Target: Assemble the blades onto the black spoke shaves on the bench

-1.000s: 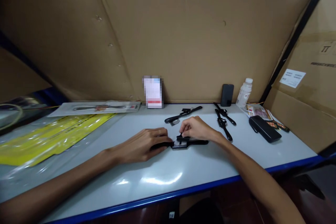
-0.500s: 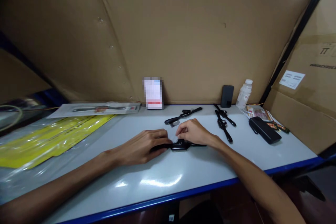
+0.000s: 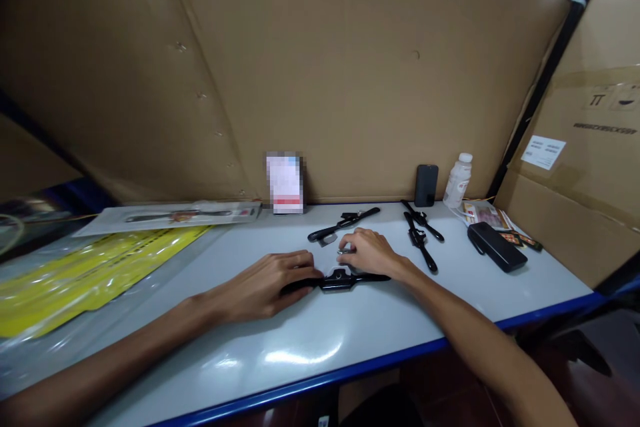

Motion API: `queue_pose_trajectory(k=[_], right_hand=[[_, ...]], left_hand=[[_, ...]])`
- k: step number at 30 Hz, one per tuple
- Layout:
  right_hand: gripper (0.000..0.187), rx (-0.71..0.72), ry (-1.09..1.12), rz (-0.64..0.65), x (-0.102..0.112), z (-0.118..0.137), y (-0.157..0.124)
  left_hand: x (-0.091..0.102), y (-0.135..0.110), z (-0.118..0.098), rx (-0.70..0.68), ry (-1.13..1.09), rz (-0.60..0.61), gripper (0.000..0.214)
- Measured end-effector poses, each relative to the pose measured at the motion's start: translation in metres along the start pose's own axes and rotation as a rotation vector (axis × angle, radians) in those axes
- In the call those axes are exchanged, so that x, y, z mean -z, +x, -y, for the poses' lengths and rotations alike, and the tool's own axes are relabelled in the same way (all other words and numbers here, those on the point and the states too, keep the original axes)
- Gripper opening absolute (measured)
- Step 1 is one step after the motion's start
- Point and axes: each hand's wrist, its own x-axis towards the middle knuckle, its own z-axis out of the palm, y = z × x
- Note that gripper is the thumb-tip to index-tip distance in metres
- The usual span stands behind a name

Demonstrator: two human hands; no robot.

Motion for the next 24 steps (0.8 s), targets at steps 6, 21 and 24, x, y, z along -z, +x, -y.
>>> queue_pose_trajectory(k=[6,21,24], right_hand=[[0.017,-0.004,-0.030,-0.021,-0.003,0.003,0.000],[0.011,0.099,0.053,-0.057,0.013,0.002,-0.004],[0.009,0.120,0.209,0.024,0.026,0.008,-0.009]], left_hand=[[0.001,0.000,0.001,-0.007,0.000,0.000,0.028],[-0.001,-0.001,0.002,-0.004,-0.007,0.012,0.029],[0.000,-0.001,0.002,-0.013,-0.004,0.011,0.029]])
